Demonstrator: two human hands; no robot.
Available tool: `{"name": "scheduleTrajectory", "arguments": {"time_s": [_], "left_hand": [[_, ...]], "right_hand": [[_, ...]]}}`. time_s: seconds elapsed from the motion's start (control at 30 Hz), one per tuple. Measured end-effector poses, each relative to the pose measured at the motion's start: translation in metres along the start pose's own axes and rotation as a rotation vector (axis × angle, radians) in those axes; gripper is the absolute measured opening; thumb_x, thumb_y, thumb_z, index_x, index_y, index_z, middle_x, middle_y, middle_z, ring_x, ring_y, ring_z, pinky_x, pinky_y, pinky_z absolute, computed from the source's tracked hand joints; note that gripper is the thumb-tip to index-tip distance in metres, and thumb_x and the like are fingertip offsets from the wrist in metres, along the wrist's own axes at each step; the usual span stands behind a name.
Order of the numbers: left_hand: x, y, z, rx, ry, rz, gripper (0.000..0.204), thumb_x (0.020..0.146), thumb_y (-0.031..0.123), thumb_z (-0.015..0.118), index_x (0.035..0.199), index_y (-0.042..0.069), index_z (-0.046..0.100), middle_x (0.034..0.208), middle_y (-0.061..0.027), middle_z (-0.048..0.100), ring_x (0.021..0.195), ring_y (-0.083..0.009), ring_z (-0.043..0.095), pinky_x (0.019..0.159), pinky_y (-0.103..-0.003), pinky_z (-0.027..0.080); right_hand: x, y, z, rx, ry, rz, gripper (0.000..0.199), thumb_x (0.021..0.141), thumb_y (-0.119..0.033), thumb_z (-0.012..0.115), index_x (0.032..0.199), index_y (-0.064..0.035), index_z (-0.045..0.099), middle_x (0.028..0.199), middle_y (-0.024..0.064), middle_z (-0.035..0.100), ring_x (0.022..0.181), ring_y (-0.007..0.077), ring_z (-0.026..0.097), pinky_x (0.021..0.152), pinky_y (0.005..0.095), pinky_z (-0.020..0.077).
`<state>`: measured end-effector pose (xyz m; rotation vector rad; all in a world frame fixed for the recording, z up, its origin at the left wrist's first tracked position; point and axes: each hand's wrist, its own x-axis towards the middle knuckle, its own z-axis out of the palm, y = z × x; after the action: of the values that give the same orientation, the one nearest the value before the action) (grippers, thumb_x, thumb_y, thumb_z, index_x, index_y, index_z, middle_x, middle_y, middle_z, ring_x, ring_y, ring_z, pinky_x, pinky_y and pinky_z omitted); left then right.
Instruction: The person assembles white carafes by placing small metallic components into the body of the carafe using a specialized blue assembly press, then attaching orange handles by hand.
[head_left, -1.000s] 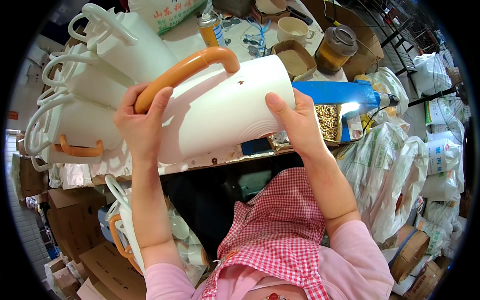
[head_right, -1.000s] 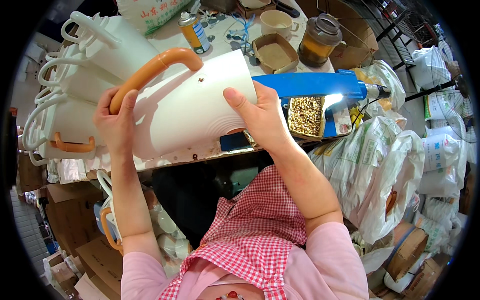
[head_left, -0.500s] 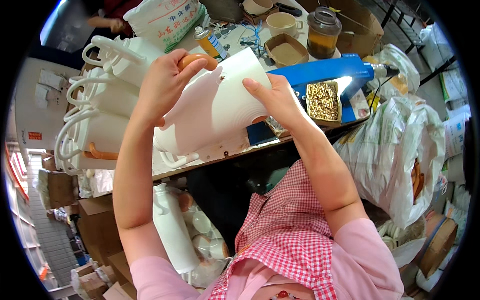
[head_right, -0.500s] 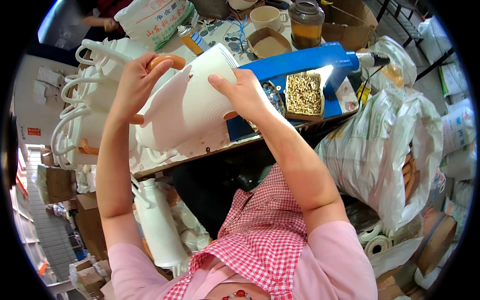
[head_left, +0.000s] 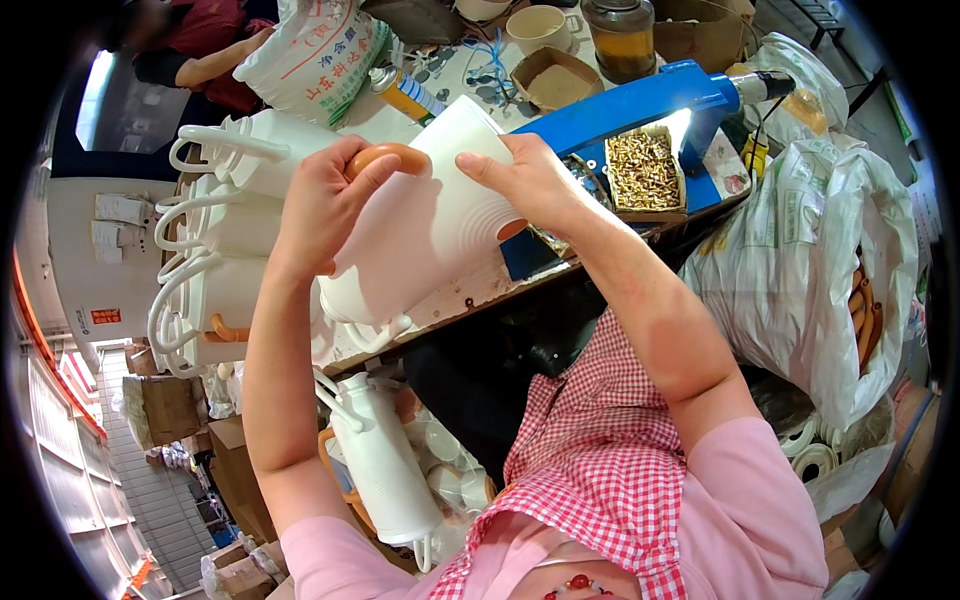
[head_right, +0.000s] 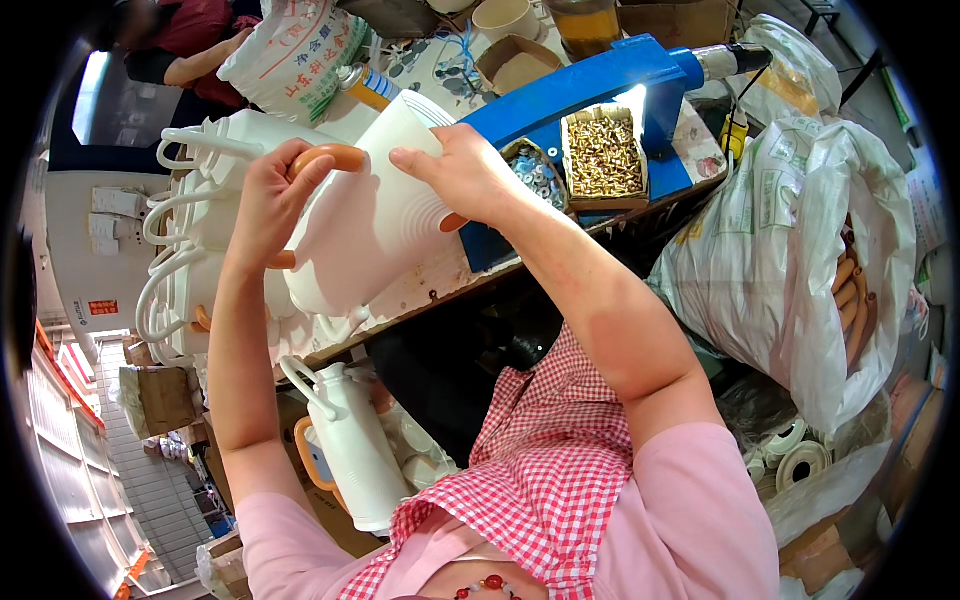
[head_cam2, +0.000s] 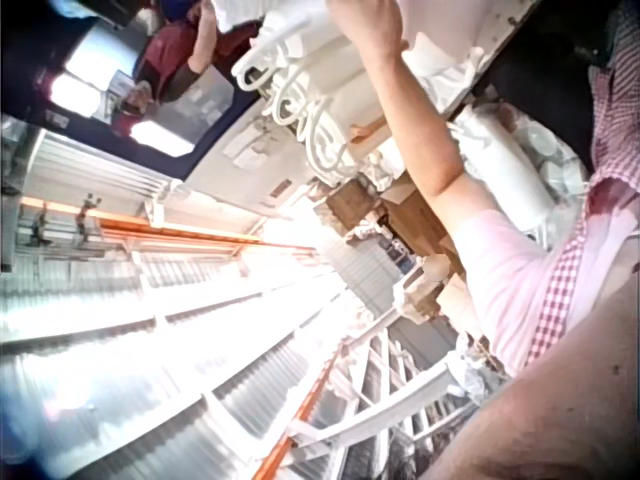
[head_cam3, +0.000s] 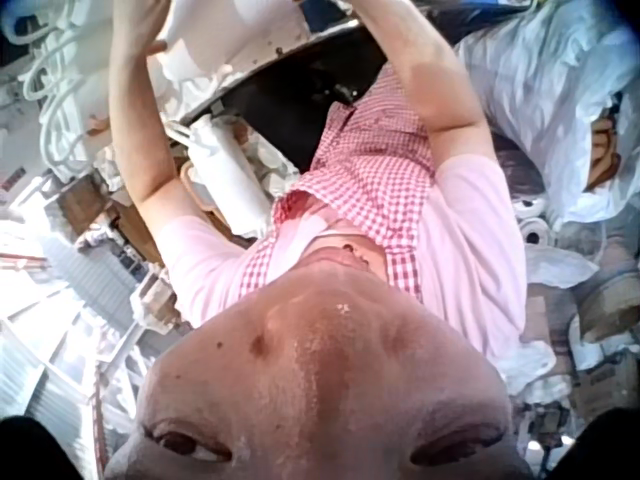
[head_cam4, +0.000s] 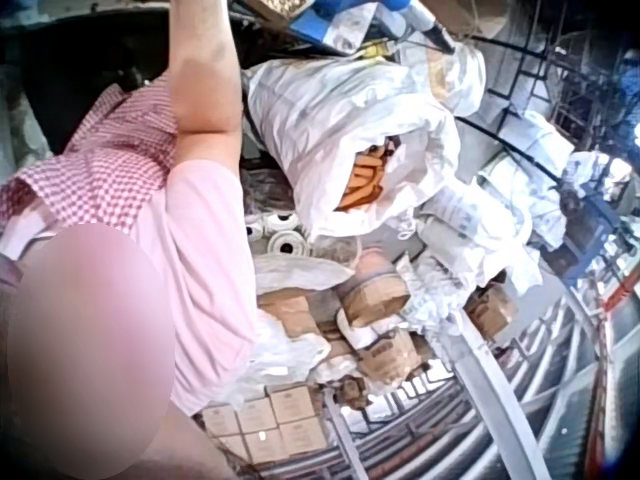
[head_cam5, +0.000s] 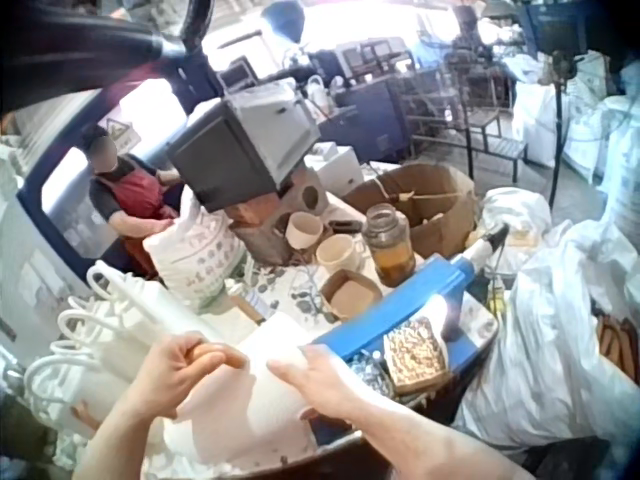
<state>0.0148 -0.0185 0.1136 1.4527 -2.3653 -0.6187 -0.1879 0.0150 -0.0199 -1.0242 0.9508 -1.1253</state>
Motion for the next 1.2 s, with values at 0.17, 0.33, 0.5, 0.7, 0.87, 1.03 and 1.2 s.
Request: {"name": "scheduleTrajectory", "arguments": {"time_s": [0.17, 0.33, 0.5, 0.7, 0.87, 1.03, 1.2], "left_hand": [[0.001, 0.009, 0.002, 0.117, 0.005, 0.000, 0.032, 0.097, 0.033, 0.068, 0.100, 0.001, 0.067, 0.069, 0.0008, 0.052, 0.063, -0.0083, 0.044, 0.057, -0.027, 0.038], [0.003, 0.022, 0.004, 0.451, 0.040, 0.053, 0.032, 0.095, 0.033, 0.067, 0.097, 0.001, 0.065, 0.070, -0.0151, 0.061, 0.062, -0.0264, 0.057, 0.061, -0.037, 0.046], [0.001, 0.026, 0.005, 0.503, 0.030, 0.028, 0.034, 0.094, 0.037, 0.067, 0.089, 0.004, 0.061, 0.075, -0.0185, 0.065, 0.073, -0.0387, 0.063, 0.064, -0.047, 0.047], [-0.001, 0.027, 0.009, 0.515, 0.020, 0.021, 0.034, 0.093, 0.036, 0.068, 0.088, 0.003, 0.060, 0.077, -0.0171, 0.066, 0.074, -0.0382, 0.063, 0.065, -0.047, 0.047], [-0.003, 0.015, 0.008, 0.490, 0.052, 0.085, 0.033, 0.095, 0.034, 0.067, 0.093, 0.002, 0.063, 0.074, -0.0193, 0.064, 0.068, -0.0379, 0.061, 0.062, -0.043, 0.046], [0.001, 0.019, 0.007, 0.474, 0.035, 0.019, 0.036, 0.092, 0.036, 0.069, 0.087, 0.002, 0.060, 0.079, -0.0186, 0.066, 0.076, -0.0406, 0.063, 0.067, -0.047, 0.048], [0.013, 0.022, 0.016, 0.209, 0.019, 0.058, 0.029, 0.097, 0.027, 0.062, 0.101, -0.001, 0.068, 0.093, -0.0184, 0.072, 0.085, -0.0339, 0.068, 0.078, -0.039, 0.051]], "right_hand": [[0.000, -0.001, 0.002, 0.024, 0.007, -0.001, 0.051, 0.094, -0.040, 0.064, 0.124, 0.0015, 0.063, 0.104, 0.0138, 0.071, 0.092, 0.0241, 0.070, 0.055, 0.0381, 0.0614], [0.001, -0.001, -0.001, 0.065, 0.004, 0.004, 0.049, 0.095, -0.039, 0.064, 0.123, 0.0011, 0.063, 0.102, 0.0134, 0.071, 0.090, 0.0240, 0.071, 0.054, 0.0375, 0.0609], [-0.003, -0.004, 0.000, 0.057, -0.004, 0.009, 0.046, 0.095, -0.038, 0.063, 0.119, 0.0019, 0.064, 0.100, 0.0128, 0.071, 0.087, 0.0222, 0.070, 0.053, 0.0360, 0.0604], [-0.007, -0.003, 0.000, 0.034, 0.021, -0.017, 0.045, 0.096, -0.037, 0.063, 0.118, 0.0016, 0.064, 0.097, 0.0113, 0.071, 0.082, 0.0201, 0.070, 0.052, 0.0345, 0.0599], [-0.003, -0.001, 0.002, 0.031, 0.011, -0.041, 0.045, 0.096, -0.037, 0.063, 0.119, 0.0012, 0.064, 0.098, 0.0113, 0.071, 0.082, 0.0197, 0.071, 0.052, 0.0338, 0.0597], [0.000, -0.003, 0.003, 0.012, 0.039, -0.051, 0.045, 0.095, -0.036, 0.064, 0.120, 0.0012, 0.064, 0.097, 0.0119, 0.072, 0.082, 0.0199, 0.071, 0.050, 0.0342, 0.0593], [-0.011, -0.019, -0.015, -0.193, 0.146, 0.049, 0.045, 0.089, -0.037, 0.069, 0.105, 0.0053, 0.065, 0.084, 0.0174, 0.070, 0.056, 0.0272, 0.070, 0.044, 0.0370, 0.0558]]}}
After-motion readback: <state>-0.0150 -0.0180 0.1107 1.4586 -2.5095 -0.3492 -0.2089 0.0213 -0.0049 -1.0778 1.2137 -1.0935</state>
